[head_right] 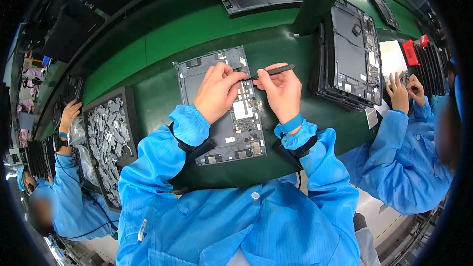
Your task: Assembling internal components of an electronic device on a factory assembly line.
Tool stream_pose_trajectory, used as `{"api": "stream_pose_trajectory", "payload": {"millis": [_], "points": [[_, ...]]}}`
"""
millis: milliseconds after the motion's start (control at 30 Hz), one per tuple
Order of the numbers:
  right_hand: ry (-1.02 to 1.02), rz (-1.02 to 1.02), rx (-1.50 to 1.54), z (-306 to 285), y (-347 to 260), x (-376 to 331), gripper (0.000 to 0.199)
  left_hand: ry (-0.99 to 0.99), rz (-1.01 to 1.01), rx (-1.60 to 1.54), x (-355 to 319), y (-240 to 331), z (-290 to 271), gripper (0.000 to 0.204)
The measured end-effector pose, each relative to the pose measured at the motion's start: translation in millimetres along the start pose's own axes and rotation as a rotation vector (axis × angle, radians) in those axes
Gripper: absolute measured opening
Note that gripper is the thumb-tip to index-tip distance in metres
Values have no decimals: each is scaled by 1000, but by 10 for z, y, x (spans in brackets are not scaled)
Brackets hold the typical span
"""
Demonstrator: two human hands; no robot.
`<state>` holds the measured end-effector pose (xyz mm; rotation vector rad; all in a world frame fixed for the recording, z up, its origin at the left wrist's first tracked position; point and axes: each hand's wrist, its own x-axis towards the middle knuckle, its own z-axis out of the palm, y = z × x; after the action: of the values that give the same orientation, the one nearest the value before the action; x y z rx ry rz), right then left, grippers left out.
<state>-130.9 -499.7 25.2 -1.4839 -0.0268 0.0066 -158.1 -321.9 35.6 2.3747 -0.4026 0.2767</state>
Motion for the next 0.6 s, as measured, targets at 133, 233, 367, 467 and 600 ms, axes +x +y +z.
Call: {"api": "stream_pose_trajectory", "payload": {"millis": [133, 233, 367, 467, 600], "points": [[0, 31, 33, 3, -13, -2, 17, 17, 14, -22, 3, -38, 36, 27], [-38, 29, -9, -2, -29, -5, 15, 21, 33, -15, 5, -67, 24, 27], [-84, -167, -166, -184, -251, -24, 16, -32, 20, -29, 38, -45, -13, 27], [-92, -265, -574, -189, -448, -66, 13, -42, 13, -34, 33, -45, -23, 27], [-301, -502, -905, -225, -413, -44, 12, -40, 9, -37, 21, -67, -15, 27]]}}
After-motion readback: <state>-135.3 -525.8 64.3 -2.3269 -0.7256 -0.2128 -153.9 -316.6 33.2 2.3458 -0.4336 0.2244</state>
